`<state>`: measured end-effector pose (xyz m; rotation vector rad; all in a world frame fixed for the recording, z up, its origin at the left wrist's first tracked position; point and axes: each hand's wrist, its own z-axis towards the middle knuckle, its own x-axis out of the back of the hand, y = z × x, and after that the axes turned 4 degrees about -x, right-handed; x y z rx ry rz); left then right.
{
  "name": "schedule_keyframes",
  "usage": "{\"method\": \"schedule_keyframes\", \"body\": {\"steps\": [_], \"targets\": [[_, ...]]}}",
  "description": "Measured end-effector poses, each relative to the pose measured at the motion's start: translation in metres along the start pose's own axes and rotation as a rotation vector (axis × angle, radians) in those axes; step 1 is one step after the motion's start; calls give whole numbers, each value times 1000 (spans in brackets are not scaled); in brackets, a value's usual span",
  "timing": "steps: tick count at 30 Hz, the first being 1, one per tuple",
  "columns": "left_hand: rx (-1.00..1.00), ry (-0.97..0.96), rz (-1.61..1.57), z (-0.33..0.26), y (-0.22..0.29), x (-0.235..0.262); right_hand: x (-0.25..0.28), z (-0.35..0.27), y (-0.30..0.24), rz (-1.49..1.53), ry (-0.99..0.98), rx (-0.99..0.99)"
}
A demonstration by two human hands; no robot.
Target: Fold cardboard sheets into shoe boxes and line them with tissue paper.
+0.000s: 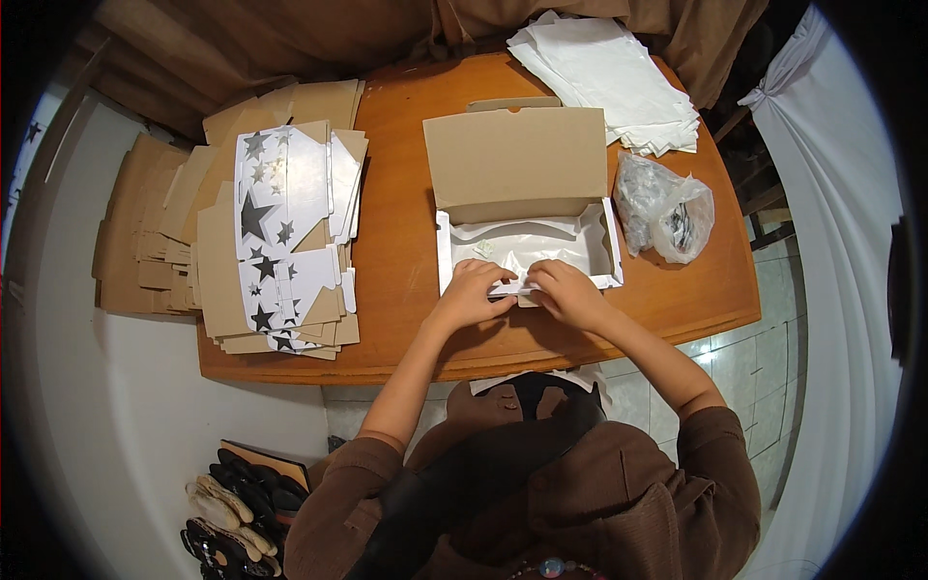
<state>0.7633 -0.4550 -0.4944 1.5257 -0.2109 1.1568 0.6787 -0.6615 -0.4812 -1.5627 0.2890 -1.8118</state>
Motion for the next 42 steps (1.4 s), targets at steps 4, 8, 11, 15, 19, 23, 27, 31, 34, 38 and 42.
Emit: {"method": "schedule_keyframes", "body": {"steps": [4, 8, 11, 15, 19, 23, 27, 31, 34, 38, 42], "targets": [[-5, 49, -6, 0, -3, -2, 6, 19, 4, -81, -182, 5], [35, 65, -49, 1, 3, 1, 2, 31, 11, -196, -213, 144], [56, 90, -113, 0, 0, 3, -2, 34, 15, -289, -218, 280], [57, 59, -123, 0, 2, 6, -8, 30, 20, -245, -187, 334], [51, 48, -104, 0, 3, 4, -9, 29, 20, -82, -207, 187], [23, 60, -57, 1, 5, 4, -11, 28, 18, -72, -149, 159], [7, 35, -47, 4, 7, 8, -3, 32, 18, -32, -227, 147], [-70, 31, -45, 24, -3, 34, 25, 62, 18, 15, -159, 187], [-111, 157, 105, 59, -13, 69, 55, 104, 29, -202, 35, 172], [-56, 353, 314, 98, -21, 106, 87, 155, 41, -452, 403, 116], [-29, 412, 386, 120, -22, 115, 93, 176, 70, -755, 575, 10]]}}
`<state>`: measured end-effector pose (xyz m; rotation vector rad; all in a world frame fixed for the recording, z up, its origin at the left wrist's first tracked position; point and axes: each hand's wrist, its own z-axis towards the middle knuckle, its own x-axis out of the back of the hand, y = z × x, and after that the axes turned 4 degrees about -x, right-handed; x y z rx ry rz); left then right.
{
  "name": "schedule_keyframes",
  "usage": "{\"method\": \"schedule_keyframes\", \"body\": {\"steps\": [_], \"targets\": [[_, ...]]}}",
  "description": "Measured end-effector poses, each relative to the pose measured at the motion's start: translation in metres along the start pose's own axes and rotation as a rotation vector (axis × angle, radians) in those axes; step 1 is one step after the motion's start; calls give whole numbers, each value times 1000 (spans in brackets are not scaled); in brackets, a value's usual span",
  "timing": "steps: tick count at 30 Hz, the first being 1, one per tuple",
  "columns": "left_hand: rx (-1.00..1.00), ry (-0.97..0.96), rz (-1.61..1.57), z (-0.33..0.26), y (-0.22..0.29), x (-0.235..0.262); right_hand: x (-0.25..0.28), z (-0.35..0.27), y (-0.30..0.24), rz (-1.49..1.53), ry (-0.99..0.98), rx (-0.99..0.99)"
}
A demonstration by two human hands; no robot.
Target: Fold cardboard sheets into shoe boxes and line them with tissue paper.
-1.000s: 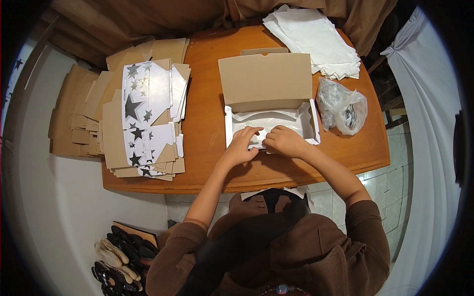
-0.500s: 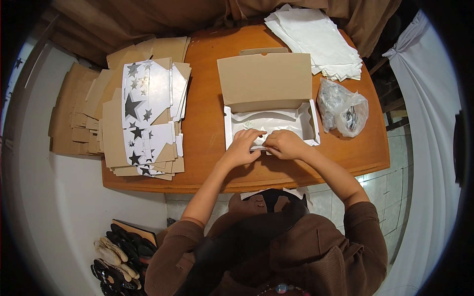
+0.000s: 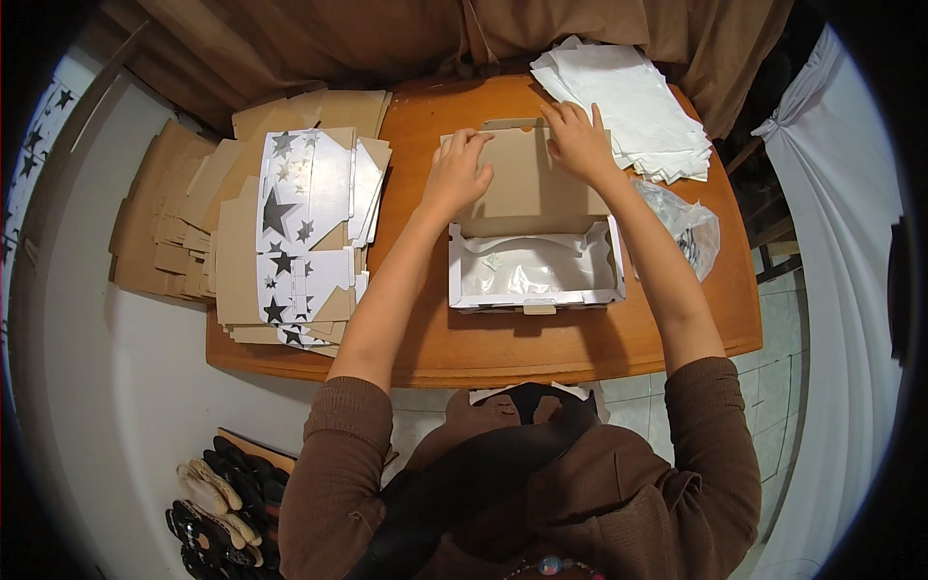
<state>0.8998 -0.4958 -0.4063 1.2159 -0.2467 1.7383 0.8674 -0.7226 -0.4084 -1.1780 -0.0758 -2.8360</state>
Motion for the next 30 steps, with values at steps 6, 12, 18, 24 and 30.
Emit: {"method": "schedule_keyframes", "body": {"steps": [6, 12, 18, 24, 30], "targets": [[-24, 149, 220, -12, 5, -13, 14, -1, 12, 89, -162, 76], [0, 359, 396, -34, 29, 2, 74, -20, -2, 258, -7, 253], [-270, 268, 251, -60, 42, 19, 118, -48, -13, 510, -102, 290], [-245, 267, 196, -73, 57, 18, 84, -149, -1, 465, 368, -282], [-237, 303, 232, -89, 62, 9, 75, -192, 34, 568, -516, -808]]}}
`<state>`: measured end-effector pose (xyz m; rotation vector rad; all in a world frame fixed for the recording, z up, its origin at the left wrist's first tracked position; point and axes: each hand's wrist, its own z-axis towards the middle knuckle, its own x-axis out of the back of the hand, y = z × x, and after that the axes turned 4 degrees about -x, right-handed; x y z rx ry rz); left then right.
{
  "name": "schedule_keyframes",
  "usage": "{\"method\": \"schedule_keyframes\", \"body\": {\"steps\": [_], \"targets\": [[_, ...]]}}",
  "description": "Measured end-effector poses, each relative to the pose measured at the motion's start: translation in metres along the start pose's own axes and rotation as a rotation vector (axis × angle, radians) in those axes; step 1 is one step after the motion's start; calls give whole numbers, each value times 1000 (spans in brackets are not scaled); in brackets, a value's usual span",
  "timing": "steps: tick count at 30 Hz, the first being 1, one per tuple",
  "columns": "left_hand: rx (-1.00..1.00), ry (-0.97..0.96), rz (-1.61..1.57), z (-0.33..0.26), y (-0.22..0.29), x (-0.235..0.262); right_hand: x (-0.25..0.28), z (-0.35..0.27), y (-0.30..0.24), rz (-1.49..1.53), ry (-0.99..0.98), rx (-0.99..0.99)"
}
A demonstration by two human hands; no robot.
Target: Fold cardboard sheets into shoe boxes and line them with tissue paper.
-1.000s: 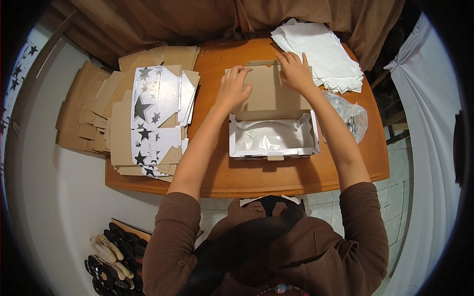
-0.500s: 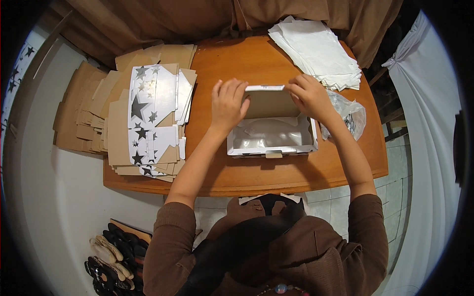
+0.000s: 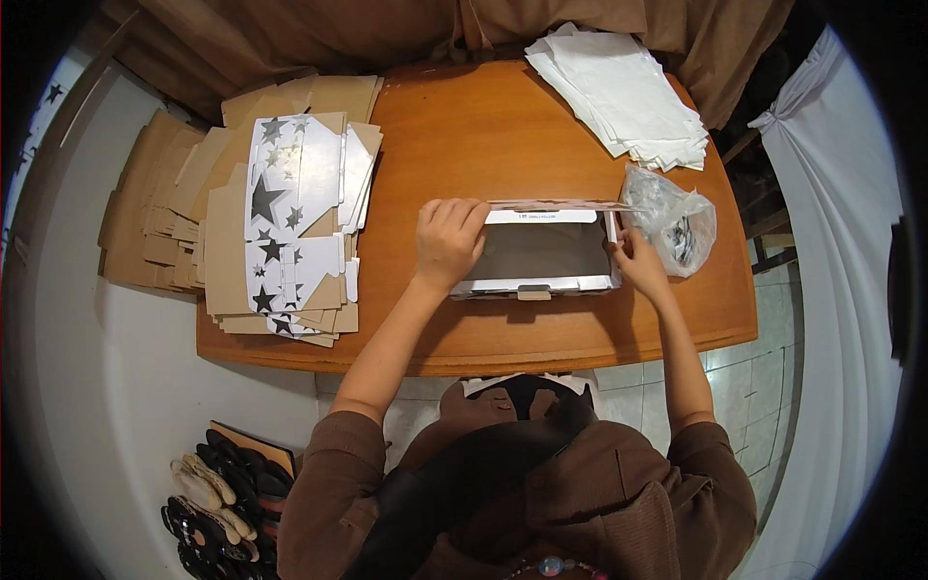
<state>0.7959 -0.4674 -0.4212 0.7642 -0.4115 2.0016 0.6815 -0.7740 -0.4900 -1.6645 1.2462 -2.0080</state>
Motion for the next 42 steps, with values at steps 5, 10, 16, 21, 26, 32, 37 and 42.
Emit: {"method": "schedule_keyframes", "body": {"steps": [5, 10, 16, 21, 26, 32, 37, 42], "targets": [[38, -3, -4, -5, 5, -1, 31, 9, 1, -24, -736, -153], [55, 14, 2, -9, 14, -5, 25, 4, -7, -253, -707, -181], [68, -1, 75, -10, 25, -3, 9, 0, -8, -414, -535, -217], [145, -25, 77, -9, 39, -2, 26, 0, -41, -726, -530, -89], [182, -19, 130, -14, 57, -9, 22, 27, -12, -666, -541, -64], [172, -37, 184, -26, 66, -8, 30, 18, -8, -634, -451, 72], [85, -62, 221, -34, 67, -9, 60, 11, -18, -461, -205, 105], [70, -166, 257, -29, 69, -7, 64, 1, -52, -116, -16, 766]]}}
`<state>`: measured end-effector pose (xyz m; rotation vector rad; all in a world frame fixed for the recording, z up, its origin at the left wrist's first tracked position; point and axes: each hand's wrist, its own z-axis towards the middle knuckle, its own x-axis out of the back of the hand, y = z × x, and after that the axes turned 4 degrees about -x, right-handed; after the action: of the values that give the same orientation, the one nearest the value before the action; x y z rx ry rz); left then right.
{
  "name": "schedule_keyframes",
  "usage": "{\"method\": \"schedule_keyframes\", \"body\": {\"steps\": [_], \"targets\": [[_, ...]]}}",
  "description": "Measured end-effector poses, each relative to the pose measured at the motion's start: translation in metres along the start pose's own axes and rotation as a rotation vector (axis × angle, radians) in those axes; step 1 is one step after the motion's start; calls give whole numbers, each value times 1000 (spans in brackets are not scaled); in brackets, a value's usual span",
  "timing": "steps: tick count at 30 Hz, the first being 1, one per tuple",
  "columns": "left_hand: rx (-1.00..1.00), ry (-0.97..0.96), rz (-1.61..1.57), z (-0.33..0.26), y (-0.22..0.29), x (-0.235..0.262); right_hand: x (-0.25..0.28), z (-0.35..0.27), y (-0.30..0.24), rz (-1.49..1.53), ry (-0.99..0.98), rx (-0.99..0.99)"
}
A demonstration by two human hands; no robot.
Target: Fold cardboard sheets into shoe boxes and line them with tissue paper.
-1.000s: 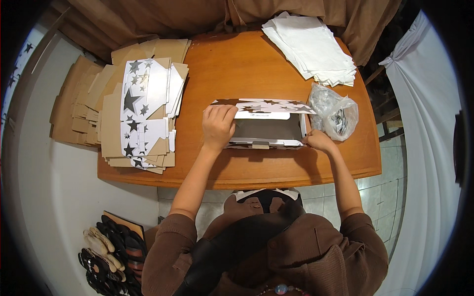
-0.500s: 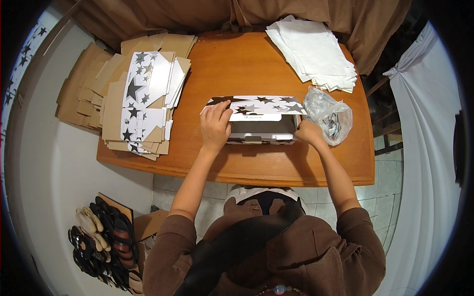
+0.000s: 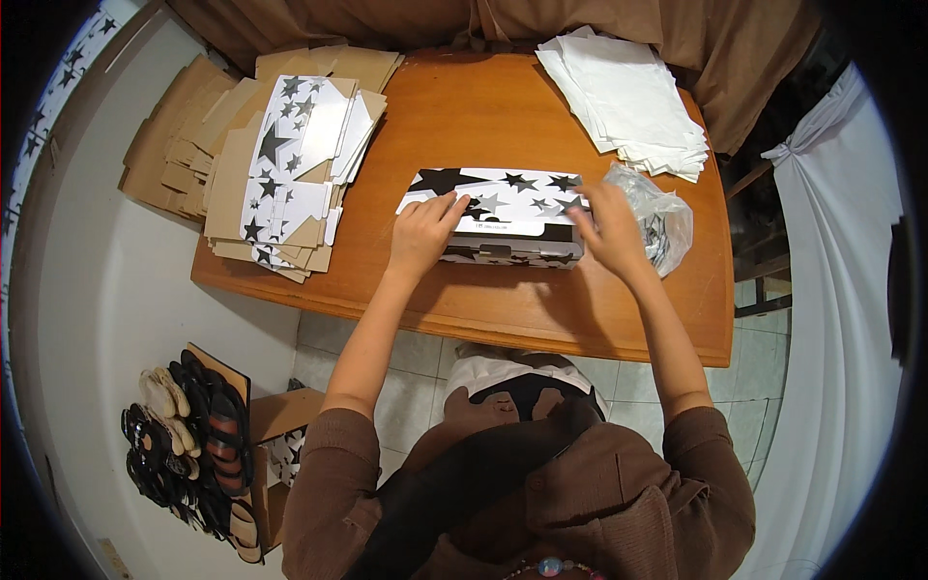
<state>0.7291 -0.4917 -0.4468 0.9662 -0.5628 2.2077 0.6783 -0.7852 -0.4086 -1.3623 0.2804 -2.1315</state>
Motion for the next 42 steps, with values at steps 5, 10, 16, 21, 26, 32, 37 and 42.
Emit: {"method": "schedule_keyframes", "body": {"steps": [5, 10, 16, 21, 26, 32, 37, 42], "targets": [[-76, -8, -37, 1, -5, -6, -34, 3, -24, -103, -105, 264], [-100, -42, -103, -5, -8, -7, -60, 6, -24, -143, -197, 266], [-165, -54, -107, -10, -13, -11, -71, 2, -23, -272, -136, 366], [-176, -107, -175, -13, -22, -12, -82, -1, -21, -346, -55, 448], [-217, -285, -393, -12, -30, -4, -87, -12, -18, -436, -67, 451], [-230, -300, -431, -25, -32, -15, -89, -14, -26, -318, -79, 364], [-197, -283, -502, -26, -34, -18, -82, -11, -29, -181, -147, 277], [-154, -283, -558, -33, -33, -20, -81, -19, -22, -129, -170, 258]]}}
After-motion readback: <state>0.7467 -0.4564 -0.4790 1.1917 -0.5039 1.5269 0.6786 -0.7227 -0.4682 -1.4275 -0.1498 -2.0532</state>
